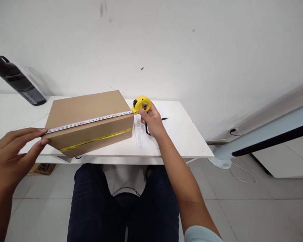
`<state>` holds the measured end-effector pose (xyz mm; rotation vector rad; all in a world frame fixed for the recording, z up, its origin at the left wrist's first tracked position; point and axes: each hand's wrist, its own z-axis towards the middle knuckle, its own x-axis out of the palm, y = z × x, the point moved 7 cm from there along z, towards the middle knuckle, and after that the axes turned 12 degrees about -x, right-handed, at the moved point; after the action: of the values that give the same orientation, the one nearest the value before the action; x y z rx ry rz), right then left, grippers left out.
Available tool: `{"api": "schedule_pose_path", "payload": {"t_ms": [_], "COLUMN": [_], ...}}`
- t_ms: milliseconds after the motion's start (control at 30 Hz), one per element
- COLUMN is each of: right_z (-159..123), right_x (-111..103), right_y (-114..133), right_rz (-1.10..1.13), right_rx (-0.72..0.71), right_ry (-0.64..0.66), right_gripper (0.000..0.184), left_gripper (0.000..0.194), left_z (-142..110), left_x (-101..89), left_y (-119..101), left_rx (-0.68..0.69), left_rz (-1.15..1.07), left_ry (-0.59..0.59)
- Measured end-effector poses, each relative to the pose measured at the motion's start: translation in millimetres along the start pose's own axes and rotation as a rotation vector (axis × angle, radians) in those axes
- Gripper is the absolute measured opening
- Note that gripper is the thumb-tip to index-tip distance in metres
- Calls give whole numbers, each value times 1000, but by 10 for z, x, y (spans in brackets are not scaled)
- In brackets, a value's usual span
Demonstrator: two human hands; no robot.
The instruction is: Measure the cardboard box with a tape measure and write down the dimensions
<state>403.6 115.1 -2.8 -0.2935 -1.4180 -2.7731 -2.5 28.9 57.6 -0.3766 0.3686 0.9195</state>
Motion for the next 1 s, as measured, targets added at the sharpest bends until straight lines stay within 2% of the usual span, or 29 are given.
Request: {"api": "schedule_pose_path", "payload": {"t_ms": [300, 500, 733, 1000], "right_z": [-15, -14, -26, -98], "right_x": [-12, -3, -12, -31], "right_y": [-38, -16, 0, 77], "right_rz": [45, 27, 18, 37], "right_rx": [9, 2, -9, -1], "right_ry": [-9, -10, 7, -60], "right_gripper": [43, 47, 42, 49], "left_gripper": [54, 52, 37, 15], "left_z": [6, 1, 27, 211], "left_x": [-15, -15, 15, 244], "left_y": [-1, -26, -23, 72], "left_rx": [13, 2, -61, -167], "left_rz": [-11, 4, 55, 111], "left_ry": [-11, -4, 48, 84]}}
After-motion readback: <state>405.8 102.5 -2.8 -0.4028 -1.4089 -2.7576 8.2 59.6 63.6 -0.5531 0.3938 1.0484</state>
